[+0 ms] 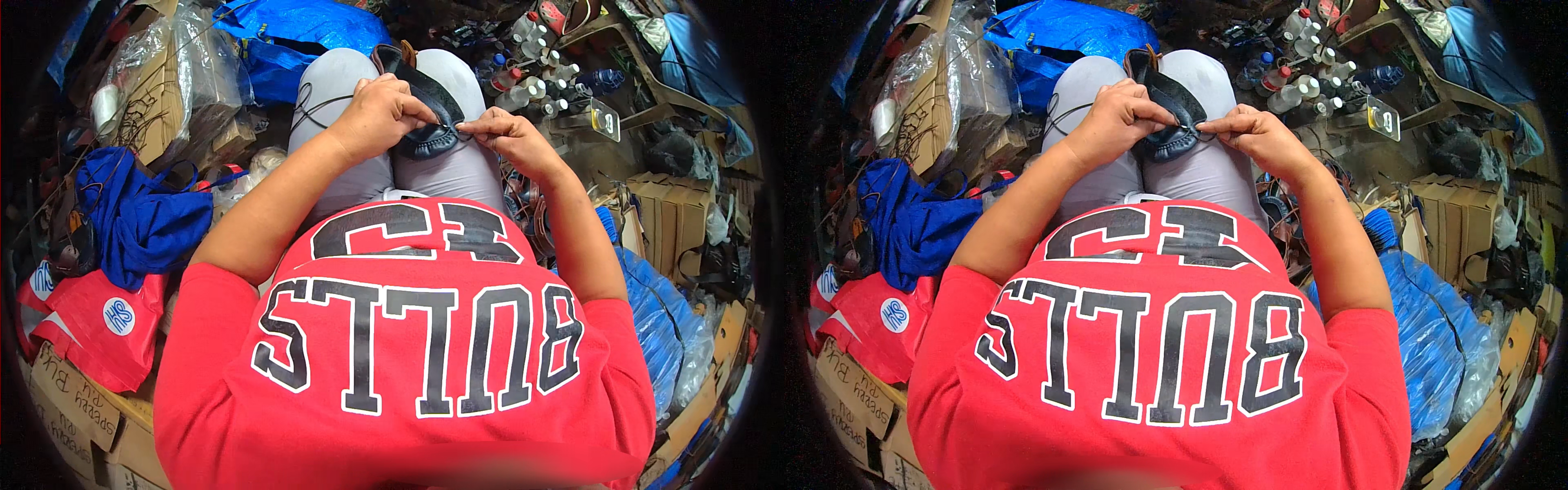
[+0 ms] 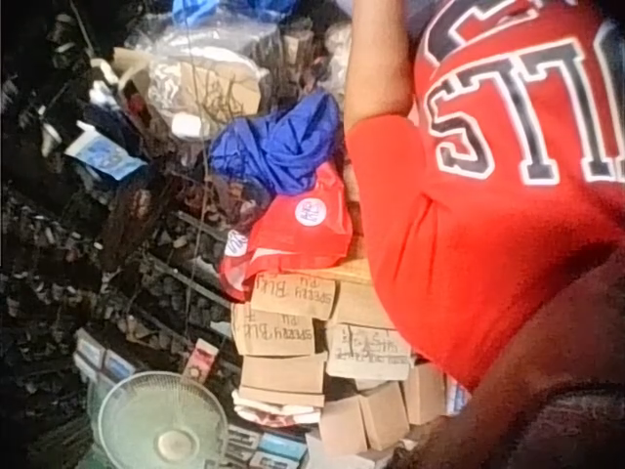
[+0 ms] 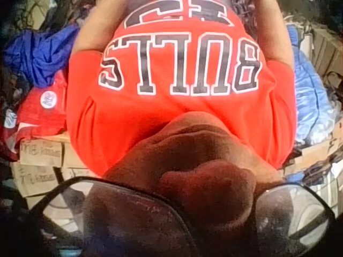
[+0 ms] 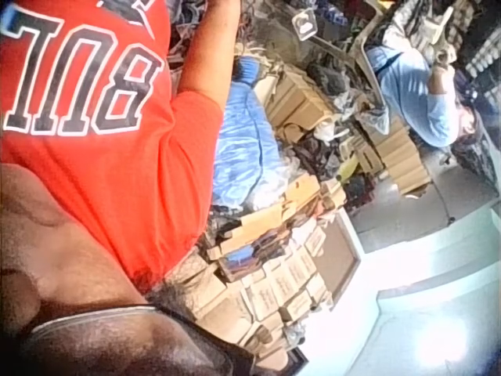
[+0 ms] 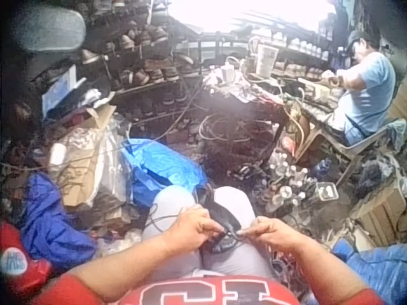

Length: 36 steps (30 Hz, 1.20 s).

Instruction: Hand-stitching or lacing a leather shoe component using a needle and thread.

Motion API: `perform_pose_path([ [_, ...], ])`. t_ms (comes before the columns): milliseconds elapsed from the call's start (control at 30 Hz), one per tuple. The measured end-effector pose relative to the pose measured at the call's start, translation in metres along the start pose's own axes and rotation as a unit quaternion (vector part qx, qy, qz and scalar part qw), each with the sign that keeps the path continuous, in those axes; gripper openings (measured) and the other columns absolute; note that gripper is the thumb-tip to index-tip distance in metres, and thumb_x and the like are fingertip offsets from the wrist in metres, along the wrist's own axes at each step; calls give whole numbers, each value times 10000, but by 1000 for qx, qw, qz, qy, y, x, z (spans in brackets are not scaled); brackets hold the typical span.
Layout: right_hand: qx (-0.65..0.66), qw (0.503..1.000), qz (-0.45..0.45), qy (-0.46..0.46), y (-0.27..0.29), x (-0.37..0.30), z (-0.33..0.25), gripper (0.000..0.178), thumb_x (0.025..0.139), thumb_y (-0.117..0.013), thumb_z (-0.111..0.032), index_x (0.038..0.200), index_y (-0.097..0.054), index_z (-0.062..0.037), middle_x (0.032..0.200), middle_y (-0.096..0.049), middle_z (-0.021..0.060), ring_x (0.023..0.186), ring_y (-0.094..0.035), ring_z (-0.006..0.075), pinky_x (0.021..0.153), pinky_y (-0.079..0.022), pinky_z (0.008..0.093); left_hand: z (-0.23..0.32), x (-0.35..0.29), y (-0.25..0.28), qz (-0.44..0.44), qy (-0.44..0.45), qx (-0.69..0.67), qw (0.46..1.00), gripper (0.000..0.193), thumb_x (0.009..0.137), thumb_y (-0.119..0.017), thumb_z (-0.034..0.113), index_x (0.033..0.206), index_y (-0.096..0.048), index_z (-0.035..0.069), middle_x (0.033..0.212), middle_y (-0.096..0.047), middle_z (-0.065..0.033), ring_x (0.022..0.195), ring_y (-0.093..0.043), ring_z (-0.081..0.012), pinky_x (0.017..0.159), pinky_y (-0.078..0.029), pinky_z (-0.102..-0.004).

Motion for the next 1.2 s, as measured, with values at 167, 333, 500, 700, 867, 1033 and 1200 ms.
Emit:
perform_pose_path([
  [167,-6,999,-35,1,3,8,0,398,748,-528,73,1069,-686,-101,814,-508,-6,824,-464,112,801,-377,210,-9,19,-4,-49,-31,-32,998,160,675,-709,55,796,-726,159,658,-533,-29,733,-521,-206,650,-434,-329],
  [333,-11,1000,-14,6,0,5,5,355,776,-575,23,1076,-688,-129,787,-514,-4,825,-470,117,799,-387,217,-9,7,-3,-36,-32,-33,998,171,679,-717,72,807,-732,184,722,-581,-2,792,-540,-196,701,-438,-333],
  [500,-10,999,23,21,-3,-1,11,345,786,-598,11,1083,-685,-142,778,-501,-18,790,-467,91,748,-394,196,2,-9,5,-4,12,43,999,163,690,-720,117,828,-733,202,785,-609,37,878,-529,-173,834,-327,-354],
  [700,2,997,69,31,-11,-5,11,286,811,-627,-35,1072,-688,-135,804,-524,-13,789,-477,82,740,-403,198,1,-10,2,14,38,23,999,135,671,-730,113,791,-722,175,729,-619,36,846,-536,-161,829,-312,-348],
  [867,43,995,87,9,-11,-8,8,272,811,-643,-48,1068,-688,-124,875,-566,2,812,-508,80,743,-419,205,6,-10,0,34,19,1,999,131,659,-732,94,776,-714,149,716,-625,16,785,-548,-175,791,-366,-332],
  [1033,94,992,85,-9,-10,-8,6,265,813,-661,-68,1077,-672,-70,883,-627,-16,783,-521,47,724,-431,195,8,-10,3,43,2,2,999,141,650,-735,72,782,-706,111,710,-635,-5,739,-555,-177,724,-423,-314],
  [1200,157,984,85,-27,-16,-4,9,263,818,-658,-64,1080,-657,-46,855,-635,-26,739,-517,35,689,-431,176,-4,-8,-12,-6,164,-97,982,137,689,-729,195,820,-696,171,713,-657,32,838,-535,-168,828,-324,-369],
])
Point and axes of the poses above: each hand's wrist, its own x-axis towards the middle knuckle, its own y-axis out of the back of the hand, z = x × y, the point moved 5 cm from there along x, towards the middle knuckle
